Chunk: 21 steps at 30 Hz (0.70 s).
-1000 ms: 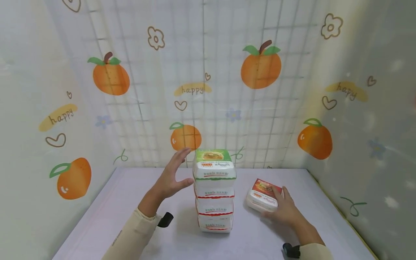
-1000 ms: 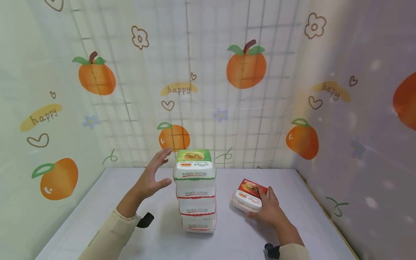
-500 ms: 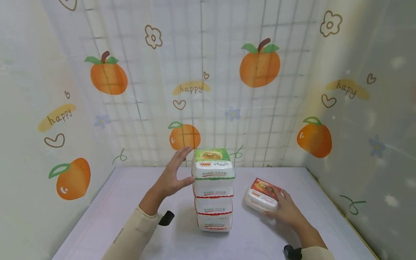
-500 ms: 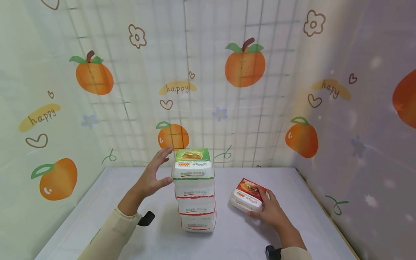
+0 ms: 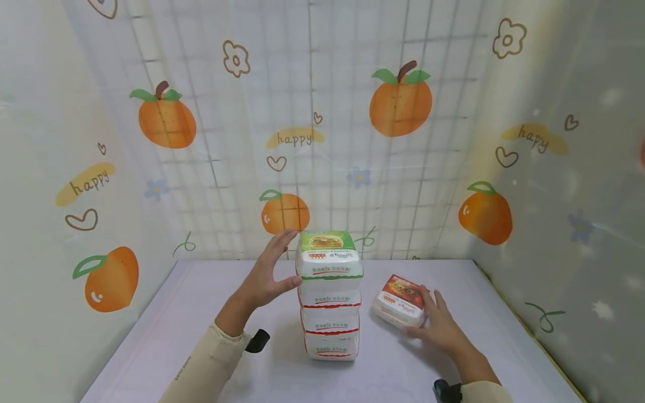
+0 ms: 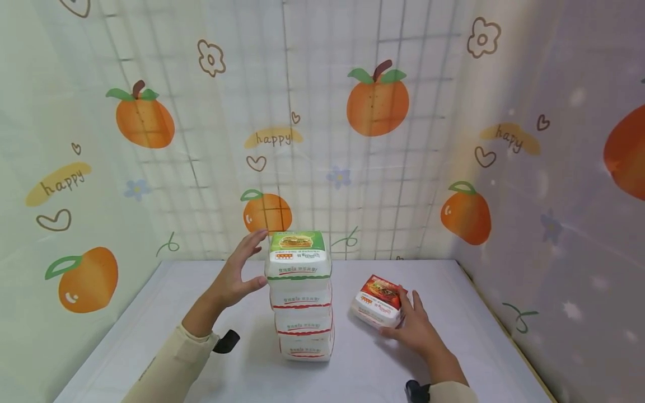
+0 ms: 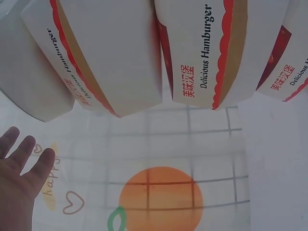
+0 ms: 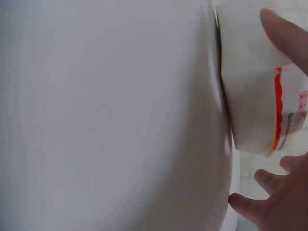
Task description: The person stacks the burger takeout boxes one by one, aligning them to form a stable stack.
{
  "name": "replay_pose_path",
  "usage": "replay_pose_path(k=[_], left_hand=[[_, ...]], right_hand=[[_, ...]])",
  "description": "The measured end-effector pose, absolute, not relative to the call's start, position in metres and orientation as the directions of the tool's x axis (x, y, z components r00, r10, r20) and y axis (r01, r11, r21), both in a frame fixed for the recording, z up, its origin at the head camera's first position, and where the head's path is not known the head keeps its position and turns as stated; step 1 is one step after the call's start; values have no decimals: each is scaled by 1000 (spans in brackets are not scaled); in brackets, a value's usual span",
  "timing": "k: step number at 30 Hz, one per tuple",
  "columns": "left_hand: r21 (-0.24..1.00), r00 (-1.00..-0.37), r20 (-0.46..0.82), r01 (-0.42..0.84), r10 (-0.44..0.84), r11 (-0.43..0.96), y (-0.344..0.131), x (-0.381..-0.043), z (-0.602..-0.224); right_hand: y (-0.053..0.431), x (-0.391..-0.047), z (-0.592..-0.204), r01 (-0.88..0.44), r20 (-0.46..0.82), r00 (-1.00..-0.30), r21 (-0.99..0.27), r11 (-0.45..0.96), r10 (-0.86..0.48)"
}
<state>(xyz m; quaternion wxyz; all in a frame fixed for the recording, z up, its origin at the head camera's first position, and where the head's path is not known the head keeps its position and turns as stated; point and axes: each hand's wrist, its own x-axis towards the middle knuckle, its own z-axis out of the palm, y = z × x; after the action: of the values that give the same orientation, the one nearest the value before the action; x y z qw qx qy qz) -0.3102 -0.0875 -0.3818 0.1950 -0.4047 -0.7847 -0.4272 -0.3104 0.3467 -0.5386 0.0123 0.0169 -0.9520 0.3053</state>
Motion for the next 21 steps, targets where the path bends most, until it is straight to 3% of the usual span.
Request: replay_pose_path(k=[21], left_hand=[[506, -594, 653, 804, 470, 313, -87, -311, -381]], right_hand=[[340, -322, -541, -46, 61, -998, -570, 820, -13]])
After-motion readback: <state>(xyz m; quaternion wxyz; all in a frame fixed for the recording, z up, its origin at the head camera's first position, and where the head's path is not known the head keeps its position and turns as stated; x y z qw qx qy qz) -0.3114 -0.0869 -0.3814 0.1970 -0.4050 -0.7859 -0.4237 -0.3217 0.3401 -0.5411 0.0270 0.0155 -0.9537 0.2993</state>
